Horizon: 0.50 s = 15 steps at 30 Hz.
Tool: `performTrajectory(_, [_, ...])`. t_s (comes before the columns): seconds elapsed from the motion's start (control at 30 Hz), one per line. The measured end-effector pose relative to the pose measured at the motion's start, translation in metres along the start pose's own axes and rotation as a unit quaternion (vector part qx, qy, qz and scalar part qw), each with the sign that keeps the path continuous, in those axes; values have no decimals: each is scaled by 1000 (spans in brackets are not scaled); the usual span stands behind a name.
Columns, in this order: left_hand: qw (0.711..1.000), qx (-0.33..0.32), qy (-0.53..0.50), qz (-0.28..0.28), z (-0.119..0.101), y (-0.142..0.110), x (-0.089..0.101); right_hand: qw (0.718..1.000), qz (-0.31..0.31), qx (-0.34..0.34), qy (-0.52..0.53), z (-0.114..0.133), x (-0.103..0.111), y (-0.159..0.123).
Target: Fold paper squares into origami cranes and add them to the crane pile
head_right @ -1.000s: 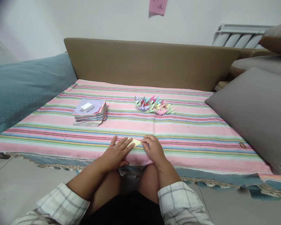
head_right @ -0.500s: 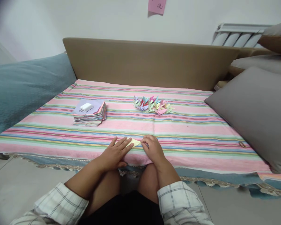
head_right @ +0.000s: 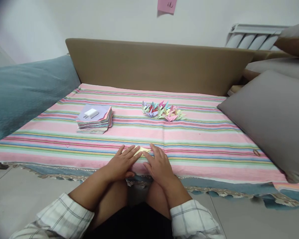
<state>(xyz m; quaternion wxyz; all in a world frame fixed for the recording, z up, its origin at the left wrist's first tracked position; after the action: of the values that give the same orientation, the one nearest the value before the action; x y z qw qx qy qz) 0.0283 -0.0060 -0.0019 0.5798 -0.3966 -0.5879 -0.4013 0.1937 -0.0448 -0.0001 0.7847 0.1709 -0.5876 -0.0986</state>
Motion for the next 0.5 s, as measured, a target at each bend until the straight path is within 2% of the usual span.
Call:
performTrajectory(0.23, [1000,-1,-8,2,1,0,1,998,11,-56,-31,-3,-3,2])
performTrajectory(0.5, [1000,-3,-14,3,0,0,2,998,-3,-68,2,-5,-4,2])
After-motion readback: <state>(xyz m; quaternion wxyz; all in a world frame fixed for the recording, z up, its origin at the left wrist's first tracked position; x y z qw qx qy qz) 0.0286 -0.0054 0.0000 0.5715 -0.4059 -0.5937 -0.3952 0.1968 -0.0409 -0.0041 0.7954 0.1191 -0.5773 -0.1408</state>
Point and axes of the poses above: each hand's wrist, its own y-axis towards the middle knuckle, its own x-axis out of the back of the hand, z = x × y, the point moved 4 cm from there along y, towards the middle knuckle, and after that the axes turned 15 degrees about -x, right-handed, at the moved point
